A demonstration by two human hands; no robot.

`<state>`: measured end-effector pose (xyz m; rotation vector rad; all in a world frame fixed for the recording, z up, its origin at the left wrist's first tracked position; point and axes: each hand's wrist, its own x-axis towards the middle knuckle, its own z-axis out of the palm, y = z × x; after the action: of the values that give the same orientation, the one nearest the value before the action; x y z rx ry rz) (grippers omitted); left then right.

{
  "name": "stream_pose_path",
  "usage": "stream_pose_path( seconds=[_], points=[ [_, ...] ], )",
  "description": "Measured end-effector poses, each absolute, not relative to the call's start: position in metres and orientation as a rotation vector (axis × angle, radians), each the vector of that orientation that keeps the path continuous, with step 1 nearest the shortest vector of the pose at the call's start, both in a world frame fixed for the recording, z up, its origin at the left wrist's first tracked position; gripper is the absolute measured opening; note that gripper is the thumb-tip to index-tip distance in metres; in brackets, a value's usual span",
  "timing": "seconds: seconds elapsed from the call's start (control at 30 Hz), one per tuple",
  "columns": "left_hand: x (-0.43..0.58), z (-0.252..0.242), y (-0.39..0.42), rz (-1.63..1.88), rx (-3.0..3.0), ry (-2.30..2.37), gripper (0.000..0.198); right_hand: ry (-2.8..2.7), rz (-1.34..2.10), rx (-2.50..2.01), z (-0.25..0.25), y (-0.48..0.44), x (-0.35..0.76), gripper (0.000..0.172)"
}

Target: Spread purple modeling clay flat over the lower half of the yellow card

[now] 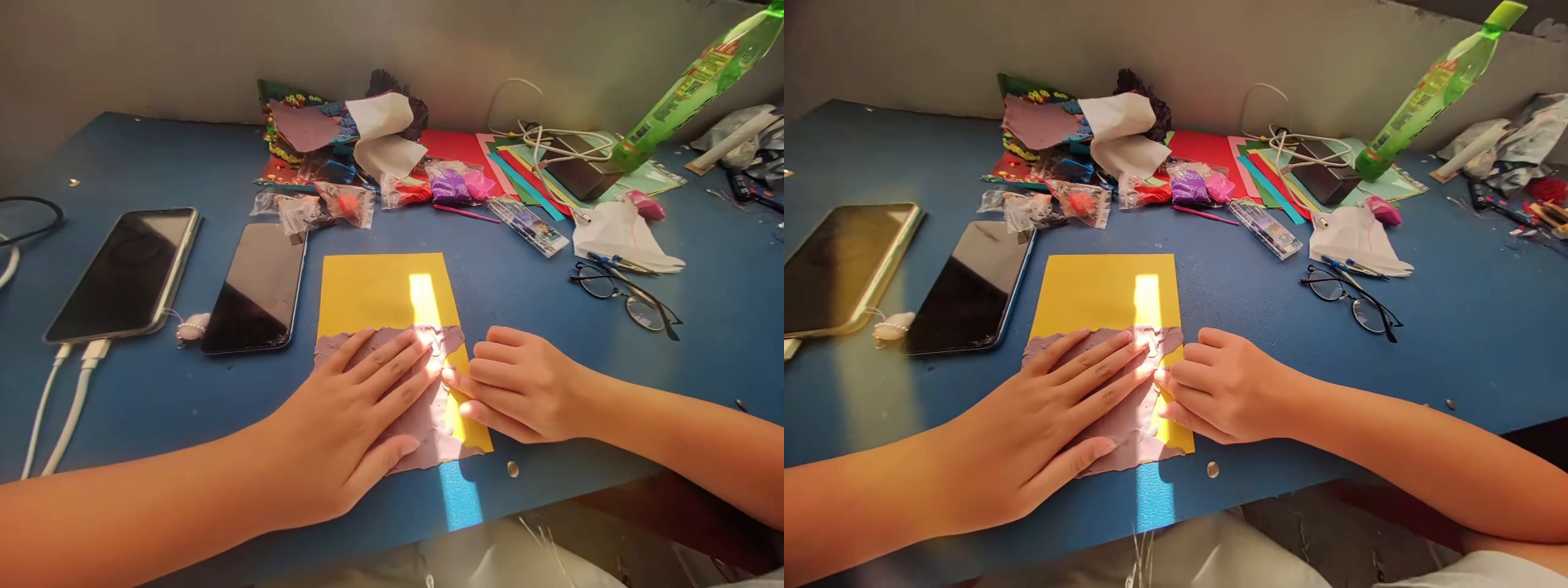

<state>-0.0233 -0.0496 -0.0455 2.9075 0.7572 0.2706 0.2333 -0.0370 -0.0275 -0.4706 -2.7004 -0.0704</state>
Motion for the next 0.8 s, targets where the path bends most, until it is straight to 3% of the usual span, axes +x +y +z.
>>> stream_pose_path(
  seconds=[0.33, 0.5, 0.8],
  points=[
    [-0.018, -0.036, -0.044, 0.329, 2.766, 0.748, 0.047, -2.691, -0.136, -0.537, -0.031, -0.032, 0.239, 0.026],
    [-0.021, -0.038, -0.038, 0.322, 2.767, 0.698, 0.057, -2.592, 0.131, -0.539, -0.033, -0.026, 0.247, 0.04],
    [-0.024, -0.041, -0.037, 0.358, 2.851, 0.707, 0.062, -2.702, 0.062, -0.714, -0.035, -0.017, 0.247, 0.049]
  ],
)
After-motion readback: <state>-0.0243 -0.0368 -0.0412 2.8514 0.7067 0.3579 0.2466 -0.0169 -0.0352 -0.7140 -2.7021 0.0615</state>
